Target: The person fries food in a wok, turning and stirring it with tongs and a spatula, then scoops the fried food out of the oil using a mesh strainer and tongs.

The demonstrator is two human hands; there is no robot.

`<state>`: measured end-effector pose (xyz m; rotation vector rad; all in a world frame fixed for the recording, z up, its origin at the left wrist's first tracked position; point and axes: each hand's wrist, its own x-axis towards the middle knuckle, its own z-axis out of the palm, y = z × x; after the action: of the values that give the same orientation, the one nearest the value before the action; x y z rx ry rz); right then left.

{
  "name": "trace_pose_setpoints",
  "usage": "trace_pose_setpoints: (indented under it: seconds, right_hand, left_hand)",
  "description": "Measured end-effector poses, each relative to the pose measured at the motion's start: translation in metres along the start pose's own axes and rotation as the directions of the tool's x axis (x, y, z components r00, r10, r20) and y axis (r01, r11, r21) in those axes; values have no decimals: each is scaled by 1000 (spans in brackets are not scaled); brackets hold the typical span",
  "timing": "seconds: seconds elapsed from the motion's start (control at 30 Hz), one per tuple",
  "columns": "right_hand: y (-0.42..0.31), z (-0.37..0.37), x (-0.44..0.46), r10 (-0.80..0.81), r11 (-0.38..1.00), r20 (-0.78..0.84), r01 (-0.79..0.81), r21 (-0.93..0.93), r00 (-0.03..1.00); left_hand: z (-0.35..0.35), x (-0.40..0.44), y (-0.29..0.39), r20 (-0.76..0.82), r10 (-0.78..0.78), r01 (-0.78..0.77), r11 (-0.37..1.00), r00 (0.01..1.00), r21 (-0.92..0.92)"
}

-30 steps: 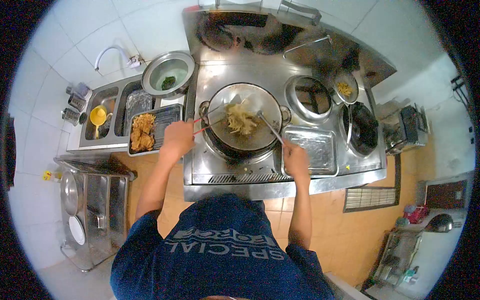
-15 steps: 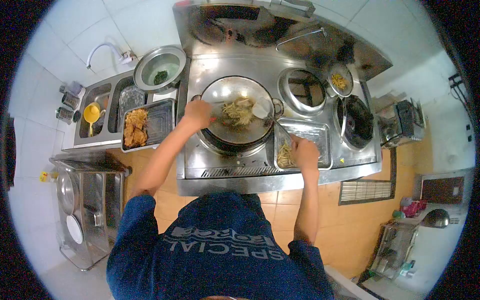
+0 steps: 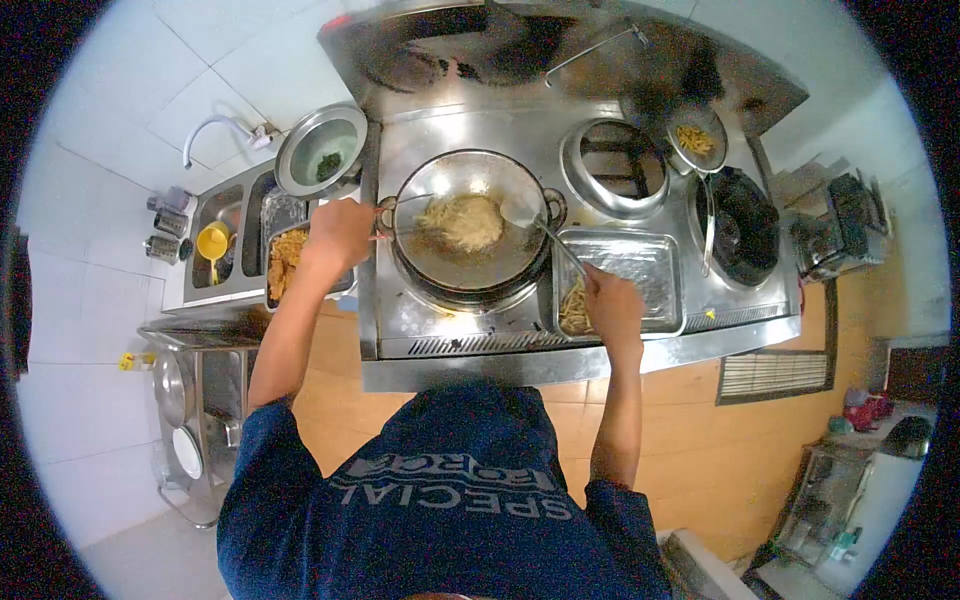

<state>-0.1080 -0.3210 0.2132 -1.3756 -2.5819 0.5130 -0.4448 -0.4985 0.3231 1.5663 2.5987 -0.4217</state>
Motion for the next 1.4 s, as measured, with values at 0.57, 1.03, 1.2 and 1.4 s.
trace_pose_setpoints:
  seconds: [0.57, 1.03, 1.2, 1.4]
  right_hand:
    - [25, 10, 4, -84, 996, 54, 84, -8, 995]
    - [20, 24, 16, -165, 984, -70, 159, -85, 984]
    - [13, 85, 32, -118, 974, -156, 84, -208, 981]
    - [-21, 89, 11, -102, 995, 41, 103, -19, 994]
  left_hand:
    - [38, 71, 78, 24, 52, -52, 998, 998, 22]
    - [60, -10, -1, -82, -127, 121, 990, 988, -72]
    - [85, 2, 28, -8, -152, 149, 978, 988, -149]
    - [124, 13, 48, -50, -163, 151, 973, 985, -176]
